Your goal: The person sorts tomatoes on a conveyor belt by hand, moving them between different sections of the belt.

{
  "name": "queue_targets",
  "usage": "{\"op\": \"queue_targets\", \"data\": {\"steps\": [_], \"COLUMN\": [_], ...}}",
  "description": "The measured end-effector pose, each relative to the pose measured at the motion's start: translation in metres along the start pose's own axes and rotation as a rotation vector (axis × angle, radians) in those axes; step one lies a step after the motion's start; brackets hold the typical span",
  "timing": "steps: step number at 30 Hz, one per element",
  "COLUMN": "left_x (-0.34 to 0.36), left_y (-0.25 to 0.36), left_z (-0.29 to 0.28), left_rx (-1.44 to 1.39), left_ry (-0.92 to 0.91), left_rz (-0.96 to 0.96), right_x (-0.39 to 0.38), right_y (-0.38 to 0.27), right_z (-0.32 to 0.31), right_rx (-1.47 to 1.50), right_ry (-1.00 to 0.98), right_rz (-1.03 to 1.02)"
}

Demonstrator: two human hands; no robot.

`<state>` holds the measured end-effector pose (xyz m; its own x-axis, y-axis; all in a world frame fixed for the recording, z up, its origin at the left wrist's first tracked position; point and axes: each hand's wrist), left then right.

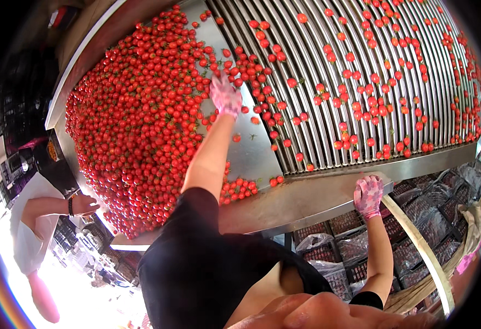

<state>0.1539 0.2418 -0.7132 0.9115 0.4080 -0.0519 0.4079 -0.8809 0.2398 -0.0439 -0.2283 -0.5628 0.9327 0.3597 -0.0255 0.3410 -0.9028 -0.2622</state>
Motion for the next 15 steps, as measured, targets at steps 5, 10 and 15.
{"op": "queue_targets", "data": {"steps": [5,10,15], "left_x": [0.066,0.122,0.091], "left_y": [0.075,0.104,0.096], "left_z": [0.007,0.019,0.01], "left_rx": [-0.248,-1.51,-0.875], "left_ry": [-0.393,-0.383,-0.279], "left_rz": [-0.203,-0.4,-0.086], "right_x": [0.004,0.008,0.003], "right_y": [-0.002,-0.002,-0.002], "right_z": [-0.006,-0.005,-0.008], "right_rx": [0.014,0.067,0.027], "right_ry": [0.047,-0.004,0.02], "right_rz": [-0.031,-0.003,0.006]}}
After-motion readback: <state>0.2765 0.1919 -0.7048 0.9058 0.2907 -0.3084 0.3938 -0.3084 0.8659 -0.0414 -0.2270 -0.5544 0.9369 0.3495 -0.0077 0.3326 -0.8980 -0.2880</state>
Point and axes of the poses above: each hand's wrist, its own x-axis towards the middle knuckle, its own z-axis out of the palm, y = z × x, and after that the axes turned 9 degrees about y, right-handed
